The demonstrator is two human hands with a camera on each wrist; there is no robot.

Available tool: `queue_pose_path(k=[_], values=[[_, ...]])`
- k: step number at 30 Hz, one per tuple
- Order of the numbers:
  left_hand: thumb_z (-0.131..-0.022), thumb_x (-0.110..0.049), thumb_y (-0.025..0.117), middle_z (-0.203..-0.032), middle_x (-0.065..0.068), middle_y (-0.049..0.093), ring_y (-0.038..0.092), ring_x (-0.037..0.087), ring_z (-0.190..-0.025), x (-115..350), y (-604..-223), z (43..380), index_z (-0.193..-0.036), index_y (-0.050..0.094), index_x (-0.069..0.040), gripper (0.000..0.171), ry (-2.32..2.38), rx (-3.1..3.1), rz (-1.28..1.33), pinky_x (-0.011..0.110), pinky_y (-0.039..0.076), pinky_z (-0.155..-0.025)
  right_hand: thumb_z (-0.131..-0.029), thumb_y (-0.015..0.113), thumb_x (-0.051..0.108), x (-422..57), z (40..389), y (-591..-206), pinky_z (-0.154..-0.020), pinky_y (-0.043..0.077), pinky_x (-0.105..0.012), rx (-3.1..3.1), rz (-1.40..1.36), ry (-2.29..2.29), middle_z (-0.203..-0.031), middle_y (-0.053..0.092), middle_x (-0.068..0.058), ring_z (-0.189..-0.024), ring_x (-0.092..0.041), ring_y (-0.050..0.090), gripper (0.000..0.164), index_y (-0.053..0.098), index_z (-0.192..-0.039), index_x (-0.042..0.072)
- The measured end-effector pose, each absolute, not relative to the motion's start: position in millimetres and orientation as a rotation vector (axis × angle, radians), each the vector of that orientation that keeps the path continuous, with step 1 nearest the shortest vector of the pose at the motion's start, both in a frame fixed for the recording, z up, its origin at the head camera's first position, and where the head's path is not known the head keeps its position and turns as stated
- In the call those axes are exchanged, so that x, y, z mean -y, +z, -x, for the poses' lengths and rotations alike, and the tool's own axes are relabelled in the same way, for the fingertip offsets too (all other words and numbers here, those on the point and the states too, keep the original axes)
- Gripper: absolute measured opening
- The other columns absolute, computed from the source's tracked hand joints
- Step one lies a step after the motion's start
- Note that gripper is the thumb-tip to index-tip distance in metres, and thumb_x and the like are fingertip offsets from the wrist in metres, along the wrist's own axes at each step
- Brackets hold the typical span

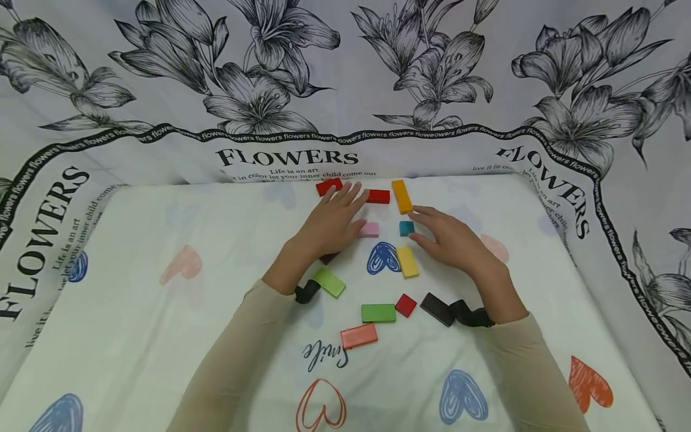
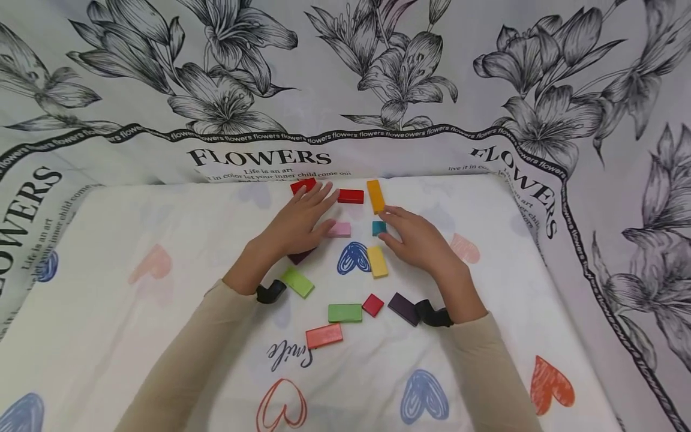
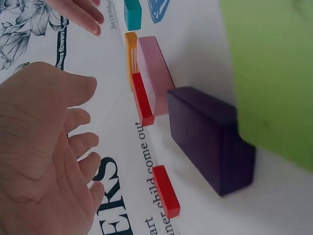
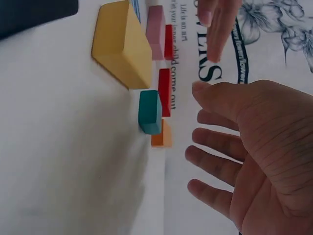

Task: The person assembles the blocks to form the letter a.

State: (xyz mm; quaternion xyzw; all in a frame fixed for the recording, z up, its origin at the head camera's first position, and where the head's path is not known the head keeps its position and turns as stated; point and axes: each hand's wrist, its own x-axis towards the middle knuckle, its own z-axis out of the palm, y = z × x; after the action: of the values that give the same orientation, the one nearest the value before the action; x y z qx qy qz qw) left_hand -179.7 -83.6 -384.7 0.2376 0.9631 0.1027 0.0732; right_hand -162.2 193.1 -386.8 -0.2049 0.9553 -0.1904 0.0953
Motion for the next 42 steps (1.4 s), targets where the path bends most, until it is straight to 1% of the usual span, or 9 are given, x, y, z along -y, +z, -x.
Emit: queue_pose_path(k=[4,11,18,24,28,30,32,37,42], values=[[-0.109,-0.039,0.053,-0.179,0.004,0.021,0.012,0.025,-0.168,67,-387,189,-0.169,0.026,-0.019,0.069,0.316,-2.869,-0.724,0.048,0.007,-0.138,-0.103,0.070,0.027,-188,167,-385,-0.120,0.045,-0.059,-2.807,0.617,-0.586,-0.159,0.054,-0.017,-0.150,-0.039,0.050,0.053,0.059,-0.151,0.008],[-0.109,-0.036,0.055,-0.176,0.005,0.031,0.021,0.025,-0.167,41,-382,211,-0.164,0.040,-0.017,0.061,0.386,-2.795,-0.782,0.047,0.013,-0.137,-0.102,0.072,0.022,-190,174,-384,-0.117,0.048,-0.058,-2.791,0.603,-0.569,-0.148,0.064,-0.016,-0.140,-0.038,0.059,0.044,0.067,-0.142,0.008],[-0.111,-0.036,0.053,-0.173,0.002,0.038,0.029,0.021,-0.164,23,-384,223,-0.163,0.042,-0.018,0.056,0.398,-2.751,-0.758,0.043,0.015,-0.137,-0.101,0.073,0.019,-196,176,-392,-0.115,0.050,-0.057,-2.776,0.613,-0.579,-0.140,0.068,-0.015,-0.133,-0.037,0.063,0.038,0.071,-0.137,0.008],[-0.113,-0.029,0.048,-0.171,0.002,0.042,0.033,0.021,-0.163,10,-392,230,-0.160,0.047,-0.016,0.049,0.362,-2.761,-0.796,0.050,0.017,-0.137,-0.101,0.073,0.015,-196,178,-398,-0.115,0.051,-0.056,-2.788,0.644,-0.570,-0.137,0.069,-0.015,-0.130,-0.036,0.064,0.035,0.073,-0.134,0.006],[-0.113,-0.025,0.047,-0.169,0.003,0.043,0.034,0.024,-0.162,4,-397,233,-0.159,0.048,-0.015,0.047,0.345,-2.761,-0.803,0.053,0.016,-0.136,-0.100,0.073,0.014,-193,179,-400,-0.115,0.052,-0.054,-2.794,0.664,-0.602,-0.134,0.071,-0.014,-0.128,-0.034,0.066,0.033,0.074,-0.132,0.006],[-0.113,-0.024,0.046,-0.169,0.003,0.043,0.034,0.023,-0.162,1,-398,234,-0.160,0.046,-0.015,0.048,0.324,-2.753,-0.803,0.052,0.017,-0.136,-0.100,0.074,0.015,-192,179,-401,-0.114,0.052,-0.053,-2.789,0.672,-0.620,-0.133,0.071,-0.013,-0.128,-0.033,0.066,0.032,0.075,-0.131,0.007],[-0.113,-0.025,0.045,-0.170,0.003,0.040,0.033,0.022,-0.162,0,-400,236,-0.162,0.042,-0.015,0.050,0.295,-2.745,-0.798,0.051,0.016,-0.137,-0.100,0.073,0.015,-190,179,-403,-0.114,0.052,-0.053,-2.780,0.678,-0.632,-0.133,0.071,-0.013,-0.128,-0.033,0.066,0.032,0.075,-0.131,0.006],[-0.113,-0.025,0.045,-0.173,0.003,0.035,0.030,0.020,-0.163,-4,-404,241,-0.164,0.039,-0.014,0.052,0.255,-2.725,-0.794,0.044,0.017,-0.137,-0.100,0.073,0.013,-190,182,-405,-0.113,0.053,-0.052,-2.784,0.683,-0.641,-0.132,0.071,-0.014,-0.126,-0.033,0.067,0.030,0.076,-0.129,0.005],[-0.111,-0.022,0.052,-0.172,0.004,0.037,0.033,0.022,-0.162,-7,-403,243,-0.162,0.042,-0.013,0.054,0.239,-2.718,-0.784,0.042,0.020,-0.136,-0.100,0.074,0.013,-191,185,-404,-0.113,0.053,-0.051,-2.785,0.690,-0.635,-0.132,0.071,-0.014,-0.125,-0.033,0.067,0.030,0.076,-0.129,0.005]])
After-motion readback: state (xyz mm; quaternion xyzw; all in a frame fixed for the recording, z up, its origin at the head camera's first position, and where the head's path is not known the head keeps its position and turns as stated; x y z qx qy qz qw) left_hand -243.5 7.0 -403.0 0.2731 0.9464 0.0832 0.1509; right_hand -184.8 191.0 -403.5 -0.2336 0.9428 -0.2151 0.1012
